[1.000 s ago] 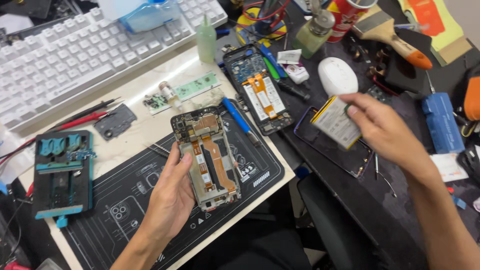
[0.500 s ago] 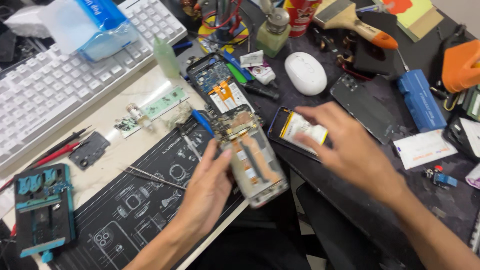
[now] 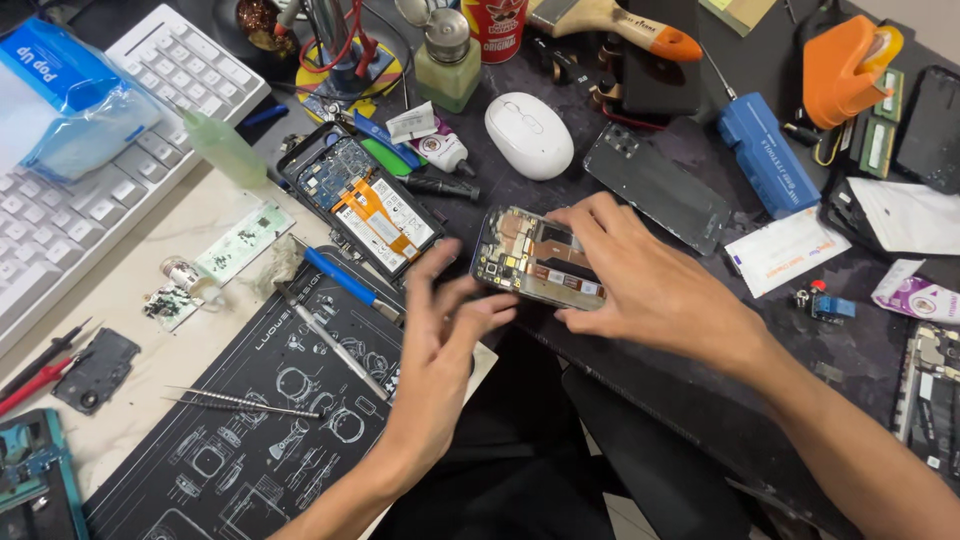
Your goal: The person uses a heat gun and tweezers on a circuit board, then fits a motherboard and battery into the chassis of a phone.
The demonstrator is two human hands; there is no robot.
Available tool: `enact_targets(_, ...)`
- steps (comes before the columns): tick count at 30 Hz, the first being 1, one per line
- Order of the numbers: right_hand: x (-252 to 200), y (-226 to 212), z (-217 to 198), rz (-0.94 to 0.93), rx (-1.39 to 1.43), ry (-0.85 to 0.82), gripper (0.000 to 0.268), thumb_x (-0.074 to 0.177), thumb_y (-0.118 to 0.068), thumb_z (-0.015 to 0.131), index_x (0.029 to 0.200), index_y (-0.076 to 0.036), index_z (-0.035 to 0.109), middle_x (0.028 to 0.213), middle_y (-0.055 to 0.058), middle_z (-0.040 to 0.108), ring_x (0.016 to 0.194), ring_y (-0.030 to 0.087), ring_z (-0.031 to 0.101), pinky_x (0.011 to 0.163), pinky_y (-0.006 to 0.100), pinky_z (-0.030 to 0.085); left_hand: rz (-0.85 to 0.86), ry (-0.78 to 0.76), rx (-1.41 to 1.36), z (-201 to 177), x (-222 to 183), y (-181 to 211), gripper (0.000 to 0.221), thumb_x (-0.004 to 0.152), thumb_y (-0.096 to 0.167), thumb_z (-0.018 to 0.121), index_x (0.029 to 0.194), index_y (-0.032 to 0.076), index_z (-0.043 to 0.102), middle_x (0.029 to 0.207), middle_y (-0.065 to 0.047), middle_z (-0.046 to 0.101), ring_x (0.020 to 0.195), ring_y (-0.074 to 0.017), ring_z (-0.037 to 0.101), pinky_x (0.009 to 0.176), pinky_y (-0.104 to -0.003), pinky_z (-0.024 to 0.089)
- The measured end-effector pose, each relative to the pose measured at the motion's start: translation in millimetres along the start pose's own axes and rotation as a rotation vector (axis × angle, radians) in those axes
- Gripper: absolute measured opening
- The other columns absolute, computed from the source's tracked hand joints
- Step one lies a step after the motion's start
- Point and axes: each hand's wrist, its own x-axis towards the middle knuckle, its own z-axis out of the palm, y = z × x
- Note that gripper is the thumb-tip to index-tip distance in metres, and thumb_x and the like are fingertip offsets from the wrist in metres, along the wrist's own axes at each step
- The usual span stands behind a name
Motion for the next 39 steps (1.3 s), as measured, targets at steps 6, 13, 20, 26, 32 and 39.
enact_targets(6, 3, 10, 12, -0.041, -0.117, -0.033, 0.096, 0.065, -0.030, 0.089, 0.146, -0.003, 0.045, 0.122, 0.014, 0.049, 0.114, 0.036, 0.052, 0.096, 0.045, 0.047, 0.136, 0.099, 0.204, -17, -7, 21, 0.053, 0.099, 0.008, 0.051, 0.149, 0.006, 0.033, 0.128, -0.017, 0.057, 0.106, -0.0170, 0.063, 0.093, -0.032, 0.054)
enact_targets(13, 5, 11, 13, -0.069, -0.192, -0.036, 0.105, 0.065, -0.045, 0.087, 0.149, -0.001, 0.043, 0.125, 0.016, 0.051, 0.115, 0.035, 0.052, 0.096, 0.047, 0.045, 0.083, 0.068, 0.177, -19, -5, 32, 0.035, 0.098, 0.008, 0.054, 0.133, 0.003, 0.053, 0.114, -0.013, 0.064, 0.098, -0.0160, 0.064, 0.087, -0.032, 0.054)
enact_targets(20, 31, 97, -41, 0.161, -0.165, 0.412, 0.073, 0.093, -0.051, 0.077, 0.145, -0.005, 0.055, 0.128, 0.023, 0.056, 0.108, 0.033, 0.064, 0.095, 0.043, 0.052, 0.086, -0.158, 0.267, 1, 22, 44, 0.024, 0.101, 0.013, 0.053, 0.121, 0.001, 0.061, 0.106, -0.008, 0.069, 0.095, -0.0148, 0.066, 0.087, -0.031, 0.055)
enact_targets(26, 73, 173, -47, 0.326, -0.114, 0.506, 0.084, 0.092, -0.043, 0.086, 0.146, 0.007, 0.044, 0.096, 0.020, 0.067, 0.085, 0.031, 0.068, 0.079, 0.042, 0.055, 0.224, -0.403, 0.475, 40, 88, 59, 0.022, 0.102, 0.018, 0.055, 0.117, 0.002, 0.062, 0.102, -0.003, 0.066, 0.090, -0.0110, 0.065, 0.080, -0.027, 0.054)
enact_targets(32, 72, 207, -60, 0.321, 0.347, 0.530, 0.074, 0.088, -0.024, 0.084, 0.146, 0.006, 0.049, 0.087, 0.010, 0.065, 0.071, 0.016, 0.066, 0.060, 0.029, 0.052, 0.322, -0.462, 0.637, 78, 183, 57, 0.018, 0.100, 0.014, 0.057, 0.113, 0.002, 0.063, 0.089, -0.005, 0.061, 0.078, -0.0138, 0.062, 0.070, -0.029, 0.051)
enact_targets(39, 85, 208, -60, 0.385, 0.615, 0.388, 0.073, 0.085, -0.023, 0.083, 0.143, 0.005, 0.048, 0.109, 0.009, 0.062, 0.077, 0.015, 0.067, 0.062, 0.026, 0.057, 0.909, -0.242, 1.203, 108, 281, 23, 0.062, 0.070, -0.004, 0.073, 0.131, 0.000, 0.058, 0.118, -0.022, 0.059, 0.111, -0.0408, 0.057, 0.092, -0.047, 0.048)
